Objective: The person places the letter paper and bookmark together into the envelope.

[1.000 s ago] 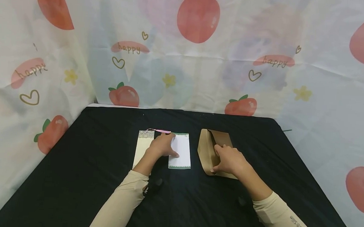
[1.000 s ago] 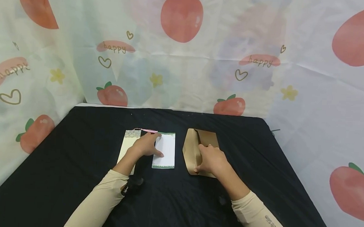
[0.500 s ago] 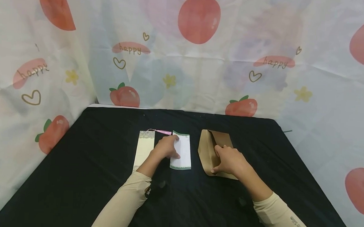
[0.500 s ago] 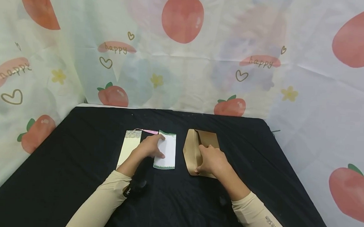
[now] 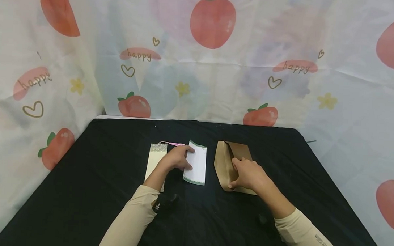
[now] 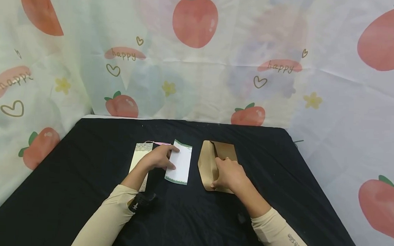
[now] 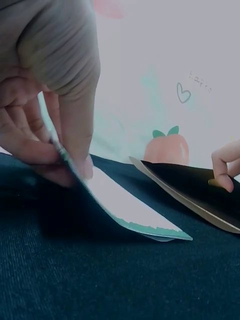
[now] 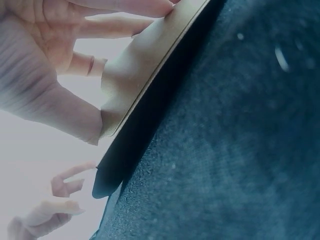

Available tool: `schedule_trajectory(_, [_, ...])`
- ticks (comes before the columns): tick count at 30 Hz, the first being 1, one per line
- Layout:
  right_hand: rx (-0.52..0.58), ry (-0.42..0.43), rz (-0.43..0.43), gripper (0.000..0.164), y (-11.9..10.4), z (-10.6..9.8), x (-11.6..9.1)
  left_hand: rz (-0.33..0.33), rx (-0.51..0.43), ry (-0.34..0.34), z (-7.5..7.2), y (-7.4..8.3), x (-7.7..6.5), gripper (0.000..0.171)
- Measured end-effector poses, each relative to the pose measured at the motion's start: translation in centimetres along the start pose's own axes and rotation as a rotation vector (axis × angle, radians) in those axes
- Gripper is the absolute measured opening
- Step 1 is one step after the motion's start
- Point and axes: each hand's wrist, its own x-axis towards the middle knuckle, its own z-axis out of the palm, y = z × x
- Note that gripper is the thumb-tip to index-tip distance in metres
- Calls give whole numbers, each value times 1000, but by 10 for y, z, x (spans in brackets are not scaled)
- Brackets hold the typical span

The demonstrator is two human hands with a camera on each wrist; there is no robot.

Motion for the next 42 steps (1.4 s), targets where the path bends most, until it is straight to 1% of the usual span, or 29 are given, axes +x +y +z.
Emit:
schedule_trajectory(3, [-7, 6, 3, 57, 0, 1, 0, 27, -78, -8, -2, -2, 1, 67])
schedule_trajectory(6, [-7, 12, 5, 58, 0, 1, 0, 37, -133, 4, -3, -1, 1, 67])
schedule_trajectory(9, [-4, 11, 11, 58, -1, 1, 0, 66, -142, 26, -4, 1, 1, 65])
schedule_trajectory(13, [-7, -1, 24, 58, -2, 1, 0, 113, -154, 28, -3, 2, 2, 63])
schedule_trajectory(18, [-4, 0, 25, 58, -2, 2, -1, 115, -222, 6, -1, 6, 2, 63])
schedule_trajectory(22, [6, 6, 23, 57, -2, 2, -1, 127, -256, -10, 4, 10, 3, 62])
schedule_trajectory(28, [11, 15, 7, 57, -2, 1, -1, 155, -199, -6, 16, 14, 6, 61])
schedule_trajectory(32, [11, 12, 6, 57, -3, 0, -1, 162, -168, 1, 21, 15, 7, 62])
schedule_trajectory(38, [22, 8, 2, 57, -4, 0, 0, 163, -137, 15, 27, 16, 8, 62])
schedule_trajectory(42, [26, 6, 4, 57, -3, 0, -1, 161, -133, 34, 32, 21, 9, 62])
